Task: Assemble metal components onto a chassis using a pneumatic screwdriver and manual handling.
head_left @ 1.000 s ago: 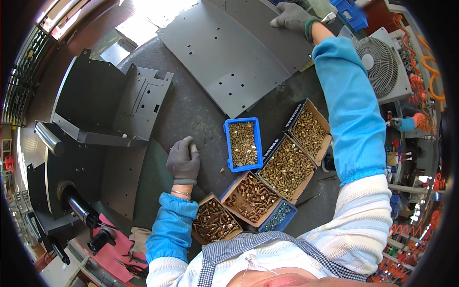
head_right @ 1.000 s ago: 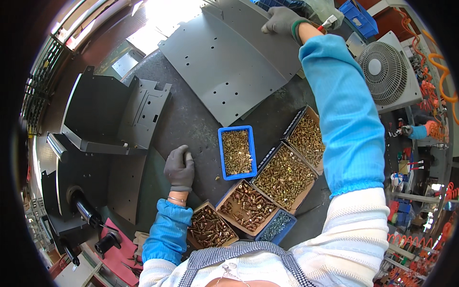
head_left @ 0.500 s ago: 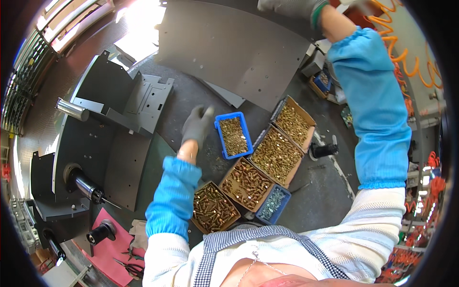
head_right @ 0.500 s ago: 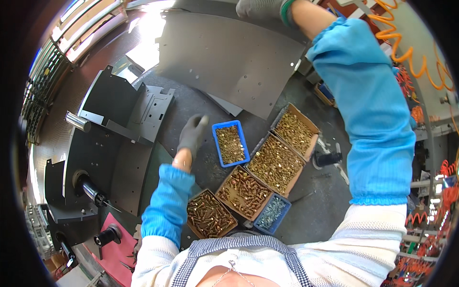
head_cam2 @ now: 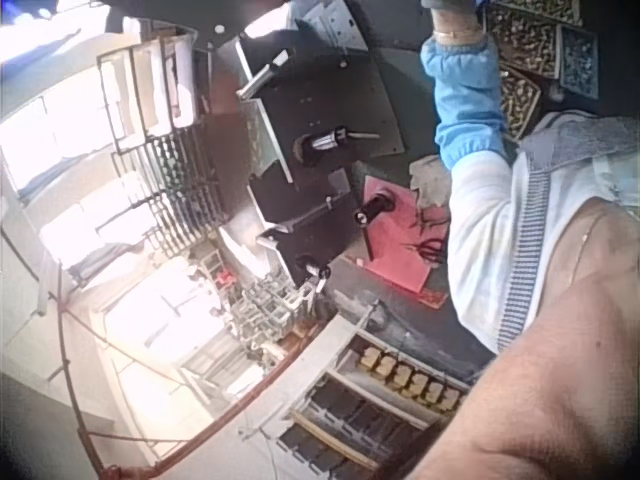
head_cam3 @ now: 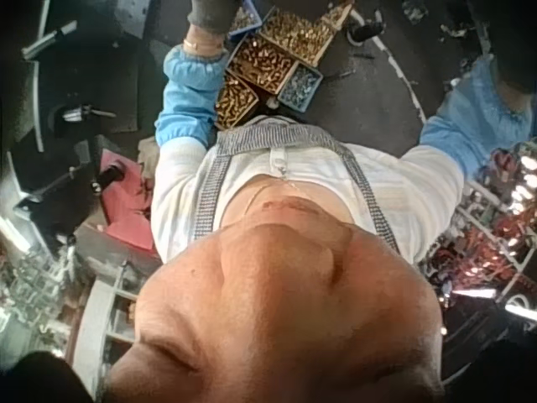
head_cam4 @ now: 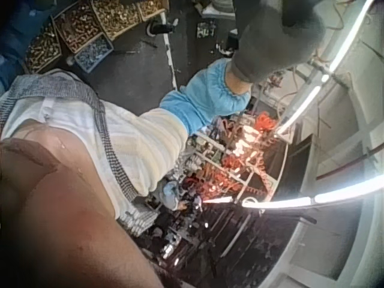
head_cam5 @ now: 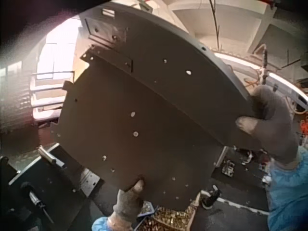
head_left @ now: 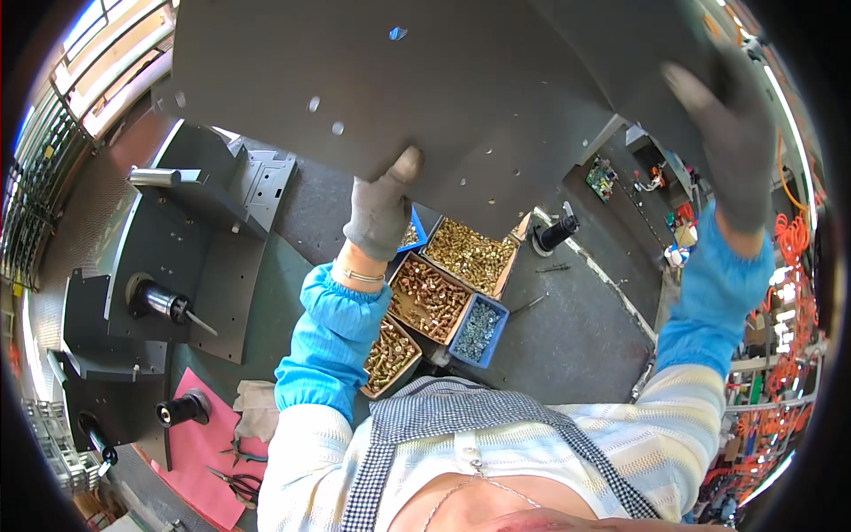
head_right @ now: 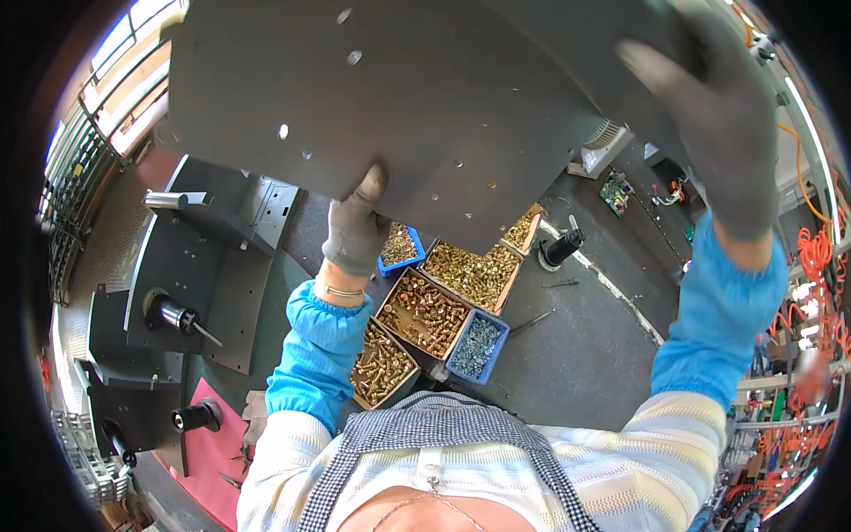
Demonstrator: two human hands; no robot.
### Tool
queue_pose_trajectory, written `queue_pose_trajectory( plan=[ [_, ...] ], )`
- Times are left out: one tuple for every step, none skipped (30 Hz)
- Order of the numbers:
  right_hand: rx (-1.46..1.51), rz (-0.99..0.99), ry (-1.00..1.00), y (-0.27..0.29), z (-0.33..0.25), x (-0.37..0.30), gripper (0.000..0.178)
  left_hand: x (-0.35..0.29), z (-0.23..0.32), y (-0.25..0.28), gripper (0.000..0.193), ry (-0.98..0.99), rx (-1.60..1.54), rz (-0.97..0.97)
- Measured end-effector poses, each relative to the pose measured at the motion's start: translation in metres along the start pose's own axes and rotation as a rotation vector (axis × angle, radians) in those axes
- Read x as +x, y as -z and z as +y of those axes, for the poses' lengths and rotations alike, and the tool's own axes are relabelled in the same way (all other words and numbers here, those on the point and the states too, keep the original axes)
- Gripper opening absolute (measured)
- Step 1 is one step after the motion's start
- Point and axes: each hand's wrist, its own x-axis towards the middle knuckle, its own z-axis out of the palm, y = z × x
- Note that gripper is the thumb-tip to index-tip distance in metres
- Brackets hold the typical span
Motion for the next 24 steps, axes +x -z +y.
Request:
queue_pose_trajectory(
  plan=[
    [0.064,0.092,-0.045,0.013,-0.004,-0.023,0.027,0.002,0.011,-0.008,0.028,-0.01,-0.006,0.0],
    [0.015,0.186,-0.059,0.025,-0.006,-0.045,0.028,0.005,0.021,-0.013,0.029,0.078,-0.13,-0.016],
    [-0.036,0.28,-0.074,0.038,-0.008,-0.07,0.029,0.006,0.034,-0.019,0.03,0.166,-0.257,-0.034],
    [0.05,0.387,-0.162,0.045,-0.007,-0.093,0.036,0.004,0.056,-0.03,0.03,0.148,-0.164,-0.092],
    [0.138,0.492,-0.251,0.05,-0.005,-0.119,0.043,0.001,0.074,-0.043,0.029,0.13,-0.069,-0.149],
    [0.124,0.588,-0.304,0.059,0.005,-0.154,0.045,-0.004,0.083,-0.053,0.031,0.11,-0.112,-0.197],
    [0.096,0.691,-0.361,0.062,0.011,-0.19,0.048,-0.008,0.089,-0.063,0.029,0.127,-0.072,-0.285],
    [0.181,0.754,-0.361,0.048,0.014,-0.222,0.051,-0.019,0.098,-0.067,0.027,0.116,-0.089,-0.302],
    [0.232,0.827,-0.363,0.041,0.01,-0.253,0.054,-0.028,0.1,-0.077,0.026,0.11,-0.133,-0.34],
    [0.29,0.909,-0.428,0.032,-0.001,-0.277,0.054,-0.035,0.097,-0.088,0.03,0.084,-0.077,-0.345],
    [0.334,0.997,-0.495,0.024,-0.013,-0.299,0.054,-0.038,0.088,-0.1,0.035,-0.083,0.045,-0.384],
    [0.33,0.996,-0.51,0.013,-0.019,-0.317,0.054,-0.042,0.083,-0.105,0.04,-0.247,0.179,-0.417],
    [0.228,1.074,-0.577,0.009,-0.024,-0.338,0.053,-0.045,0.088,-0.117,0.04,-0.228,0.165,-0.437],
    [0.123,1.148,-0.646,0.004,-0.031,-0.36,0.053,-0.049,0.095,-0.129,0.042,-0.324,0.291,-0.505],
    [0.095,1.163,-0.662,0.0,-0.036,-0.381,0.053,-0.052,0.1,-0.142,0.044,-0.428,0.408,-0.576],
    [0.113,1.111,-0.731,-0.005,-0.042,-0.4,0.052,-0.057,0.099,-0.156,0.044,-0.417,0.393,-0.602],
    [0.135,1.06,-0.803,-0.01,-0.048,-0.418,0.05,-0.064,0.098,-0.169,0.044,-0.468,0.433,-0.675],
    [0.26,1.031,-0.88,-0.015,-0.058,-0.433,0.05,-0.071,0.097,-0.183,0.044,-0.52,0.461,-0.753],
    [0.388,1.002,-0.955,-0.02,-0.066,-0.447,0.051,-0.076,0.096,-0.195,0.039,-0.517,0.534,-0.852],
    [0.441,0.998,-1.005,-0.028,-0.064,-0.475,0.051,-0.082,0.095,-0.206,0.039,-0.502,0.509,-0.888],
    [0.486,1.004,-1.052,-0.035,-0.065,-0.494,0.051,-0.088,0.092,-0.218,0.039,-0.533,0.551,-0.97],
    [0.543,1.028,-1.098,-0.039,-0.066,-0.514,0.052,-0.095,0.088,-0.23,0.038,-0.57,0.591,-1.051],
    [0.607,1.053,-1.14,-0.047,-0.07,-0.522,0.054,-0.102,0.082,-0.24,0.039,-0.61,0.569,-1.074],
    [0.586,1.088,-1.157,-0.054,-0.071,-0.53,0.054,-0.105,0.081,-0.246,0.039,-0.605,0.542,-1.108]
  ],
)
